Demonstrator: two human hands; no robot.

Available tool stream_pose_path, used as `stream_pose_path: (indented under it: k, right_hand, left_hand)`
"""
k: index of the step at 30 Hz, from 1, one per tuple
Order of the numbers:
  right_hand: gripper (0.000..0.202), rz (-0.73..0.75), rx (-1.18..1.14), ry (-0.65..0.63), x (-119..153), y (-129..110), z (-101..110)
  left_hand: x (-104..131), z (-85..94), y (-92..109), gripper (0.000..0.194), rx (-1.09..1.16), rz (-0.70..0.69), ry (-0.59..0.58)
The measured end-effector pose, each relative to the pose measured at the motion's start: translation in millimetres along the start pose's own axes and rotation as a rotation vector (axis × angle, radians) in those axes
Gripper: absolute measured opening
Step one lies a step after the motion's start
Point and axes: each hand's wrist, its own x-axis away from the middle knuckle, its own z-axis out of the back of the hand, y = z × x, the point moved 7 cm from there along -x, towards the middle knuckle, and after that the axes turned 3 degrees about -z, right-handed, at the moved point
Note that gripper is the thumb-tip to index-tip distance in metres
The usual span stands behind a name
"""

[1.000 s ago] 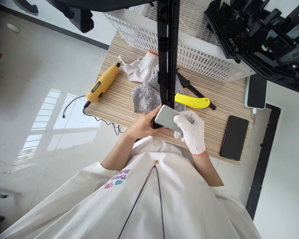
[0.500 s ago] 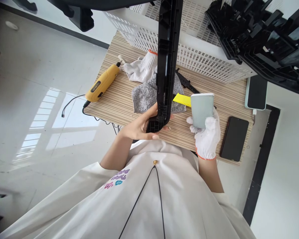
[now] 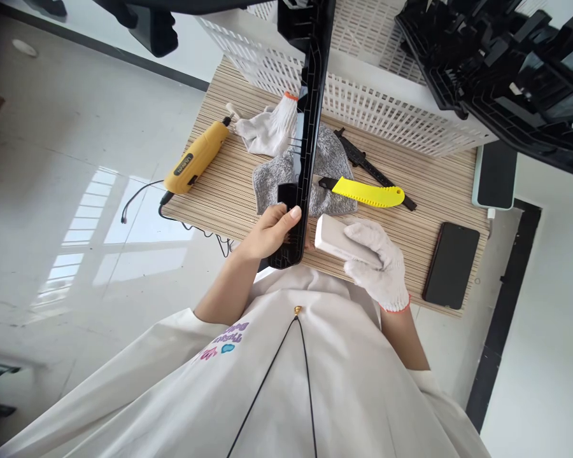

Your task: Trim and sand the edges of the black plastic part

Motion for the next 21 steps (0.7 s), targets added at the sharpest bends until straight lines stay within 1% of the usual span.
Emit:
stream_pose_path:
  k: [2, 4, 5, 6, 8, 9, 10, 12, 13, 15, 16, 19, 20, 21]
  right_hand:
    - [0.054, 0.148, 0.101, -0.072, 3, -11, -6]
    - [0.055, 0.255, 0.29, -0.153, 3, -17, -16]
    - [0.052, 0.291, 0.4, -0.151, 2, -19, -17]
    - [0.049, 0.324, 0.49, -0.102, 0, -22, -16]
    - [0.049, 0.377, 0.586, 0.042, -4, -28, -8]
    - [0.051, 0.397, 0.602, 0.062, -5, -30, -6]
    - [0.052, 0.417, 0.615, 0.025, -7, -31, -8]
    - [0.052, 0.429, 0.661, -0.103, -9, -29, -16]
    - [0.05, 0.429, 0.68, -0.113, -10, -29, -16]
    - [0.05, 0.408, 0.67, -0.019, -11, -29, -12]
    - [0.051, 0.387, 0.647, 0.004, -11, -28, -11]
    - [0.046, 0.31, 0.605, -0.09, -10, -21, -19]
    - [0.045, 0.29, 0.599, -0.063, -9, -20, -18]
    - [0.045, 0.272, 0.589, -0.002, -10, -20, -15]
  left_hand:
    - [0, 4.3, 0, 0.058, -0.061, -0.023, 0.055]
    - [0, 6.0, 2, 0.053, -0.072, -0.082, 0.079]
    - [1, 6.1, 2, 0.05, -0.063, -0.106, 0.081]
    - [1, 6.3, 2, 0.047, -0.05, -0.116, 0.083]
    - [1, 7.6, -1, 0.044, -0.046, -0.116, 0.091]
    - [1, 8.8, -2, 0.044, -0.061, -0.116, 0.1]
    - [1, 10.4, -3, 0.044, -0.08, -0.119, 0.113]
    - [1, 12.2, -3, 0.044, -0.113, -0.142, 0.125]
    - [1, 12.8, -3, 0.044, -0.119, -0.156, 0.129]
    - [0, 12.4, -2, 0.044, -0.11, -0.167, 0.123]
    - [0, 11.7, -1, 0.044, -0.106, -0.167, 0.115]
    - [0, 10.0, 1, 0.045, -0.112, -0.157, 0.098]
    - [0, 10.1, 2, 0.045, -0.114, -0.159, 0.102]
    - [0, 10.5, 2, 0.046, -0.115, -0.161, 0.108]
